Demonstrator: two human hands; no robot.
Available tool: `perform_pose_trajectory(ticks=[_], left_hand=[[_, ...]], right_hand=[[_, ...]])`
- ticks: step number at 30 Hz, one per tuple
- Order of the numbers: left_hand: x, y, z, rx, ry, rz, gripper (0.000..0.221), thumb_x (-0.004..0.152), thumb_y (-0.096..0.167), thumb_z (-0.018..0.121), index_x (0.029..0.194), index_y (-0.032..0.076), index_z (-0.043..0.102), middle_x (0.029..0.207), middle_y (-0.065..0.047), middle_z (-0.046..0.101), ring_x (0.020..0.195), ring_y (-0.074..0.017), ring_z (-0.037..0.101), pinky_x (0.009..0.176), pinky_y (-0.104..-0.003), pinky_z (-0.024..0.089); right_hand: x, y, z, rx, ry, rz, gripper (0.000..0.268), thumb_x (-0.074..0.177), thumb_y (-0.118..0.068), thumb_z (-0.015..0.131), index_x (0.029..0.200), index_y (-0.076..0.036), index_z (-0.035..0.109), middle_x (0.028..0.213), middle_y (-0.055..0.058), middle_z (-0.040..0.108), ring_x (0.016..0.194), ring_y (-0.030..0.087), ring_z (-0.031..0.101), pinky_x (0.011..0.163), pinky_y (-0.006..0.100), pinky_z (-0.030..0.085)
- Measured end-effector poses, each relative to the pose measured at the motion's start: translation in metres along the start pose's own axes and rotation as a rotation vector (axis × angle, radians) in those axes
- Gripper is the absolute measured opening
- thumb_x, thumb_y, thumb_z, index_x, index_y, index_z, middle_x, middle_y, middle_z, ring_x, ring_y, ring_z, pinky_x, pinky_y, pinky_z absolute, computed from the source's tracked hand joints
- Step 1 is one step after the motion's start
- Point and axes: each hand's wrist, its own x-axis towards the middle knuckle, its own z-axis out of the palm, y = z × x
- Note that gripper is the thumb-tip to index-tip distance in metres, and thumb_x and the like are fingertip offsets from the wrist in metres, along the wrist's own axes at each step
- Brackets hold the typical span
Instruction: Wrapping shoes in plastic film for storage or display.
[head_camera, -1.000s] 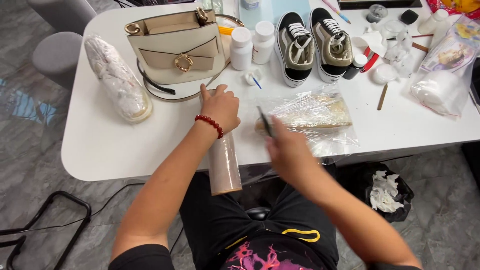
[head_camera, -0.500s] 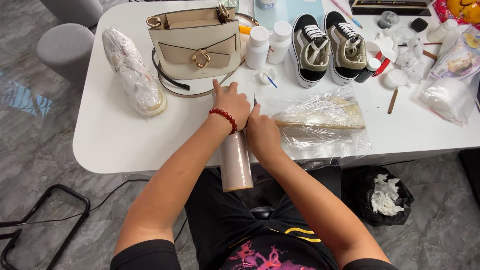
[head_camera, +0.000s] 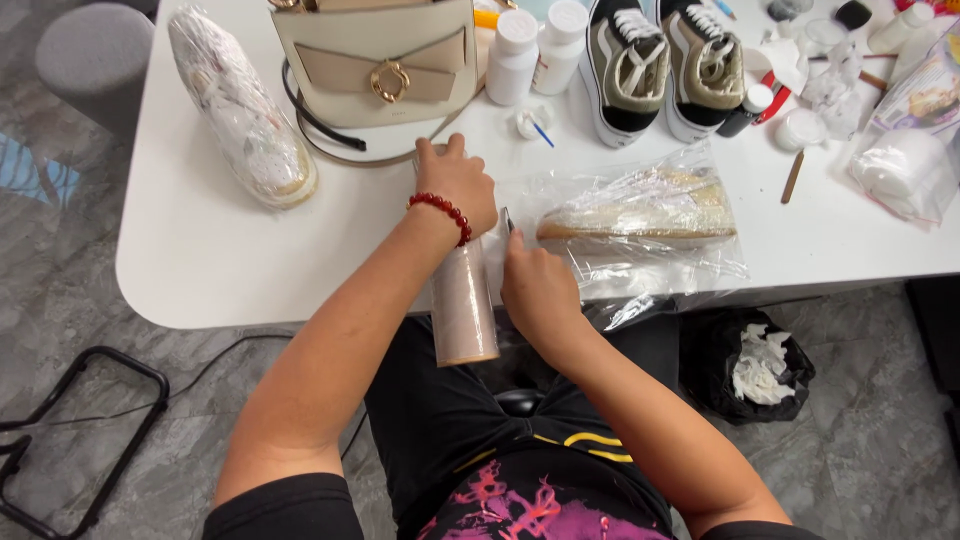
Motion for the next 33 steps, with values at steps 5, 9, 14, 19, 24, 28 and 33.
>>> perform_pose_trajectory(ticks=[5,9,14,19,24,28,33], left_hand=[[0.003,0.000,0.007,-0.001,0.041,0.005,0.038,0.091,0.024,0.051,0.119,0.019,0.075,0.129,-0.006,0.064,0.136,-0.0316,0.036,0.104,-0.071,0.023],[0.001,-0.001,0.003,0.008,0.039,-0.007,0.037,0.089,0.023,0.052,0.116,0.021,0.077,0.126,-0.005,0.065,0.134,-0.0308,0.037,0.101,-0.067,0.027],[0.000,-0.005,0.010,0.013,0.059,0.009,0.037,0.088,0.021,0.052,0.116,0.023,0.077,0.123,-0.005,0.066,0.134,-0.0319,0.037,0.098,-0.066,0.029],[-0.018,-0.012,0.015,-0.095,0.211,0.011,0.037,0.085,0.026,0.060,0.119,0.026,0.076,0.135,-0.010,0.058,0.142,-0.0327,0.029,0.103,-0.064,0.029],[-0.048,-0.011,0.014,-0.603,0.443,-0.436,0.108,0.072,0.049,0.087,0.158,0.020,0.028,0.143,-0.026,0.048,0.122,-0.0454,0.052,0.095,-0.054,0.050],[-0.047,-0.022,0.027,-0.795,0.306,-0.517,0.121,0.073,0.051,0.084,0.163,0.013,0.013,0.132,-0.026,0.060,0.117,-0.0398,0.063,0.098,-0.046,0.052],[-0.063,-0.041,0.041,-0.971,0.517,-0.501,0.115,0.068,0.037,0.088,0.156,-0.002,0.026,0.129,-0.027,0.065,0.116,-0.0367,0.068,0.100,-0.039,0.054]], right_hand=[[-0.071,0.003,-0.028,-0.003,-0.104,0.004,0.052,0.083,-0.004,0.057,0.134,0.007,0.058,0.071,0.023,0.069,0.062,0.042,0.068,0.057,0.052,0.055],[-0.138,0.009,-0.042,0.020,-0.226,0.022,0.051,0.087,-0.010,0.058,0.137,0.001,0.059,0.069,0.019,0.069,0.059,0.039,0.068,0.056,0.051,0.055],[-0.183,0.042,-0.025,0.046,-0.376,0.091,0.049,0.089,-0.012,0.059,0.136,-0.002,0.058,0.071,0.016,0.070,0.062,0.037,0.069,0.058,0.049,0.056],[-0.199,0.052,-0.058,0.252,-0.185,0.061,0.041,0.090,-0.015,0.066,0.128,-0.001,0.063,0.076,0.017,0.073,0.064,0.036,0.070,0.057,0.046,0.055],[-0.180,0.074,-0.080,0.442,0.332,0.092,0.016,0.095,-0.014,0.068,0.109,-0.006,0.070,0.082,0.011,0.074,0.063,0.023,0.071,0.060,0.034,0.055],[-0.096,0.042,-0.078,0.520,0.308,-0.121,0.022,0.100,-0.010,0.063,0.120,-0.003,0.069,0.101,0.016,0.073,0.085,0.029,0.073,0.074,0.038,0.057],[-0.047,0.033,0.013,0.615,0.183,-0.266,0.047,0.102,-0.013,0.059,0.144,0.003,0.047,0.125,0.024,0.064,0.106,0.040,0.065,0.105,0.046,0.047]])
